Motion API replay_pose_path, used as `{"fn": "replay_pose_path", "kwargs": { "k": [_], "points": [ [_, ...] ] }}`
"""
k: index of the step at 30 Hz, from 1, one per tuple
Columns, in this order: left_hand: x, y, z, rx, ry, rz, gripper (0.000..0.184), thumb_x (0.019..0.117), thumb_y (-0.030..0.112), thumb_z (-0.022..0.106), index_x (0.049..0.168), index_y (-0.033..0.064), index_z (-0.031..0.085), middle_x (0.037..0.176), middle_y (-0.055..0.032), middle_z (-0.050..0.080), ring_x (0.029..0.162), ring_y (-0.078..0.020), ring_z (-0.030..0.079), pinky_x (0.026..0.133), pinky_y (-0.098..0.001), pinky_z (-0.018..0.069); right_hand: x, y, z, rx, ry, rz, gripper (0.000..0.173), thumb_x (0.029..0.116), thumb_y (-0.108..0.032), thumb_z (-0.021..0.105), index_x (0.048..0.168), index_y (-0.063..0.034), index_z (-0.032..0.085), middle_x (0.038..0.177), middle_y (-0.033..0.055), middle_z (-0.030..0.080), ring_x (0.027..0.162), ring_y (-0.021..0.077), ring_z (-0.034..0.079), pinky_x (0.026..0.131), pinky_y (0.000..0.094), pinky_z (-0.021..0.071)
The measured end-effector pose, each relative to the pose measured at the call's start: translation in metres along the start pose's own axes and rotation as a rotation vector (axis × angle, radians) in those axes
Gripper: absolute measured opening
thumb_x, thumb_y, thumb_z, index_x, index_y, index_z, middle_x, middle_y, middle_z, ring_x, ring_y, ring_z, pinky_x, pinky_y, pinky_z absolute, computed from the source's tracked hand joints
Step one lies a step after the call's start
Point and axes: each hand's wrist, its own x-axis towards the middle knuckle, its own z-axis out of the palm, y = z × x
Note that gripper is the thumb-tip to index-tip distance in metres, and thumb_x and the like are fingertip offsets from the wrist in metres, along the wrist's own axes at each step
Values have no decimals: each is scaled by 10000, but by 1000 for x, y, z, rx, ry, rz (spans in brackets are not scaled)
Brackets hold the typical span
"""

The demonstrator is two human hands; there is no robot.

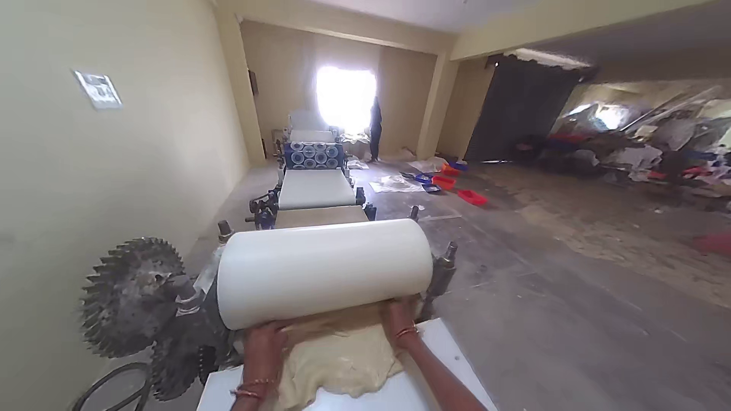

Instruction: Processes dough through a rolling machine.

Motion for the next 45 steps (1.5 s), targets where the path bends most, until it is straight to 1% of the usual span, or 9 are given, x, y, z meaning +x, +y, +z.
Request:
{"fn": "replay_pose_path", "kwargs": {
  "k": [3, 8, 11, 14, 17, 25, 33, 39, 45],
  "points": [
    [-45, -4, 32, 171, 11, 73, 623, 902, 185, 723, 1440, -47, 510, 1484, -427, 378, 1400, -636, 311, 1145, -741, 234, -4, 5, 46, -12, 191, -104, 517, 922, -167, 680, 1388, 38, 590, 1450, 296, 530, 1424, 464, 421, 1199, 575, 325],
    [-61, -17, 53, 274, -308, 142, 652, 1032, 452, 511, 1494, -8, 487, 1552, -297, 417, 1469, -519, 321, 1199, -684, 195, -42, -1, 56, -62, -69, -42, 630, 1011, -497, 547, 1486, -83, 530, 1565, 187, 448, 1497, 365, 345, 1225, 553, 259],
    [-35, -21, 58, 273, -186, 77, 684, 987, 478, 582, 1453, -21, 525, 1522, -332, 427, 1438, -540, 352, 1179, -676, 257, -27, 3, 47, -115, -161, -70, 731, 999, -598, 500, 1532, -99, 469, 1615, 140, 400, 1535, 339, 284, 1249, 559, 202],
    [-10, -16, 52, 264, -142, -232, 789, 911, 480, 712, 1335, -161, 537, 1385, -425, 485, 1350, -583, 425, 1128, -668, 338, -10, 20, 44, -74, 12, 33, 838, 905, -608, 634, 1486, -18, 503, 1567, 219, 435, 1497, 413, 321, 1239, 557, 235],
    [15, -12, 46, 262, -224, -475, 882, 833, 576, 758, 1334, -123, 566, 1316, -361, 586, 1296, -515, 525, 1097, -649, 386, 7, 27, 31, -103, -27, 244, 985, 756, -792, 670, 1379, -32, 607, 1466, 225, 535, 1412, 399, 449, 1154, 587, 358],
    [40, -34, 54, 5, -386, -475, 693, 864, 457, 790, 1352, -2, 611, 1360, -260, 607, 1308, -410, 557, 1102, -602, 423, 38, 6, 16, 166, -291, 311, 634, 900, -452, 741, 1373, -48, 614, 1421, 209, 582, 1352, 364, 528, 1119, 590, 409],
    [27, -38, 54, -194, 86, -441, 455, 851, 221, 832, 1183, -61, 700, 1216, -319, 663, 1224, -476, 599, 1071, -639, 424, 35, 21, 36, 612, 299, 359, 386, 869, -79, 786, 1210, 70, 682, 1274, 275, 654, 1259, 374, 598, 1118, 517, 436],
    [36, -46, 61, -132, 201, -572, 496, 879, 157, 781, 1254, -124, 620, 1288, -371, 598, 1274, -499, 551, 1095, -630, 396, 44, 33, 37, 425, 296, 411, 585, 961, -116, 680, 1448, 119, 455, 1502, 313, 461, 1452, 396, 403, 1223, 482, 303],
    [43, -48, 68, 53, 133, -597, 499, 973, 235, 668, 1342, -89, 578, 1359, -336, 573, 1325, -468, 525, 1106, -615, 401, 53, 29, 44, 235, 219, 521, 596, 1012, -267, 615, 1475, 74, 458, 1529, 289, 448, 1466, 390, 393, 1219, 519, 300]
  ]
}}
